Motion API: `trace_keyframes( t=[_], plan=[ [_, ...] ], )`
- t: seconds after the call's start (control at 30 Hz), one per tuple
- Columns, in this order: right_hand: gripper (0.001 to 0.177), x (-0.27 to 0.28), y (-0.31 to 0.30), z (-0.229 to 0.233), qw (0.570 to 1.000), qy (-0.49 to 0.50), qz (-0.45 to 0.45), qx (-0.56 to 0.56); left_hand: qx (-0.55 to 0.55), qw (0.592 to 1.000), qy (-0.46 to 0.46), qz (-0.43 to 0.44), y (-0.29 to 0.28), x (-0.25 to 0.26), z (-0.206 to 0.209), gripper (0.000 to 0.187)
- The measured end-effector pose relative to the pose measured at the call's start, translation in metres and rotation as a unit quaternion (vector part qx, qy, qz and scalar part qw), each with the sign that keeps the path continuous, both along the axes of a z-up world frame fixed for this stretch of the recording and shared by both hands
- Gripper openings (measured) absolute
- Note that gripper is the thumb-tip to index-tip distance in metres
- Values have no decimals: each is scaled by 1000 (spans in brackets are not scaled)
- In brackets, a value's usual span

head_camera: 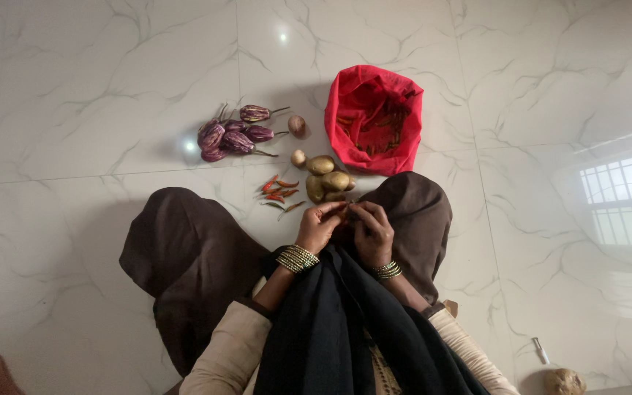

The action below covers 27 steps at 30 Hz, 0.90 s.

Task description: The person sits on the floor and peels potatoes and an onion using a small knife. They place the peeled vegetables into a red cloth bag. Other vegetables like eggplants and chilies are visible on the floor nearby.

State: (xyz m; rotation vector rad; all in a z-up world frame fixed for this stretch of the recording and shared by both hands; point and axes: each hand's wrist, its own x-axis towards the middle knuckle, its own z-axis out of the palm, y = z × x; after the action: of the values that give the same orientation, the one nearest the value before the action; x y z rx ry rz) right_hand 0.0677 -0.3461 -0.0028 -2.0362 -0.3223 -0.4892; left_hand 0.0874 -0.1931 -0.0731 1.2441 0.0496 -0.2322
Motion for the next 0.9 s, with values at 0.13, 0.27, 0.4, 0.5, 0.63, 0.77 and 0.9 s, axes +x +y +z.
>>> trace_keyframes(
  t=[0.13, 0.27, 0.4, 0.5, 0.63, 0.77, 0.9],
  plan=[
    [42, 0, 3, 2, 999, -23, 11, -23, 62, 998, 18, -12, 0, 0, -8, 31],
    [37, 0, 2, 3, 1000, -3, -18, 24, 4, 1000, 2, -24, -5, -3, -13, 31],
    [41, 0, 1, 3, 1000, -15, 18, -5, 78, 996, -33, 25, -2, 0, -7, 31],
    [43, 0, 1, 1, 1000, -13, -1, 12, 139, 990, -3, -8, 0, -3, -1, 34],
    [44, 2, -1, -1, 1000, 19, -12, 21, 174, 983, -50, 11, -2, -4, 8, 33],
    [41, 1, 0, -2, 999, -38, 34, -19, 165, 985, -53, 10, -1, -2, 11, 34],
    [42, 0, 0, -5, 1000, 2, -1, 31, 122, 990, -63, -4, -2, -2, 6, 35]
  ],
)
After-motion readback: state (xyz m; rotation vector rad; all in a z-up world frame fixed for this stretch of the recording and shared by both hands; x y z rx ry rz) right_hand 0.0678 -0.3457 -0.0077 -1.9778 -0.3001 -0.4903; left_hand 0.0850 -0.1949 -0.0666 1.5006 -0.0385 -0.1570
